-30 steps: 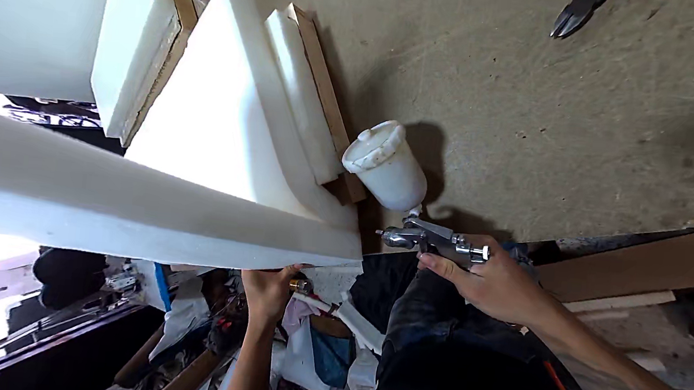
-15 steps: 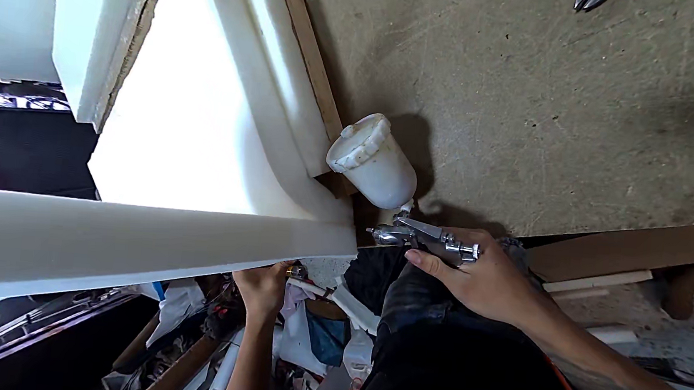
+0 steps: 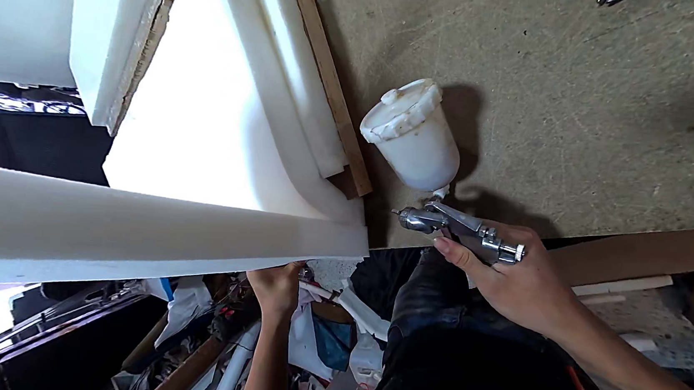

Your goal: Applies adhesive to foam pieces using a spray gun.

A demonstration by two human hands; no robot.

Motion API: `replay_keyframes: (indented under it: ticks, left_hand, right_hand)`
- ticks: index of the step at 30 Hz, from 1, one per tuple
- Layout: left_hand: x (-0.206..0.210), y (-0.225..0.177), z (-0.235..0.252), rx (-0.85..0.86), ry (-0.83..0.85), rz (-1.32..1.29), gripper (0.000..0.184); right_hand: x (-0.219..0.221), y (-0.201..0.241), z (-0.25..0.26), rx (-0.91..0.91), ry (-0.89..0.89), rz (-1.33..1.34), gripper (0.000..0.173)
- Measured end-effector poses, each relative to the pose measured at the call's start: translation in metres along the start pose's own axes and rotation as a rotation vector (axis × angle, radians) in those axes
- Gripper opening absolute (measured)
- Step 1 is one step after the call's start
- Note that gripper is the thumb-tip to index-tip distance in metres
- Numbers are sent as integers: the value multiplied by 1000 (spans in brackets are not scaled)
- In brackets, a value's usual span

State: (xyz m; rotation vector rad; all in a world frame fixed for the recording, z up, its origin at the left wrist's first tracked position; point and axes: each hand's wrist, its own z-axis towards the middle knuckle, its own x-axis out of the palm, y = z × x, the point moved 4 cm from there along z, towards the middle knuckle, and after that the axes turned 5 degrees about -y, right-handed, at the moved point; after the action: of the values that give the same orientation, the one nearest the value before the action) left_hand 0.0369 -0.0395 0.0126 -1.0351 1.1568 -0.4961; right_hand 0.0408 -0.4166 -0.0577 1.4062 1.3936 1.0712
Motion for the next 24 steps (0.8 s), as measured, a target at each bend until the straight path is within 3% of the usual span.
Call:
replay_keyframes:
  ticks: [13,24]
  left_hand:
    - [6,-6,4,-60,25,-12,83]
    - [11,-12,6,-80,29,8,78]
  right_hand:
    - [-1,28,20,119,113,214,31]
    - [-1,74,76,65,114,230,29]
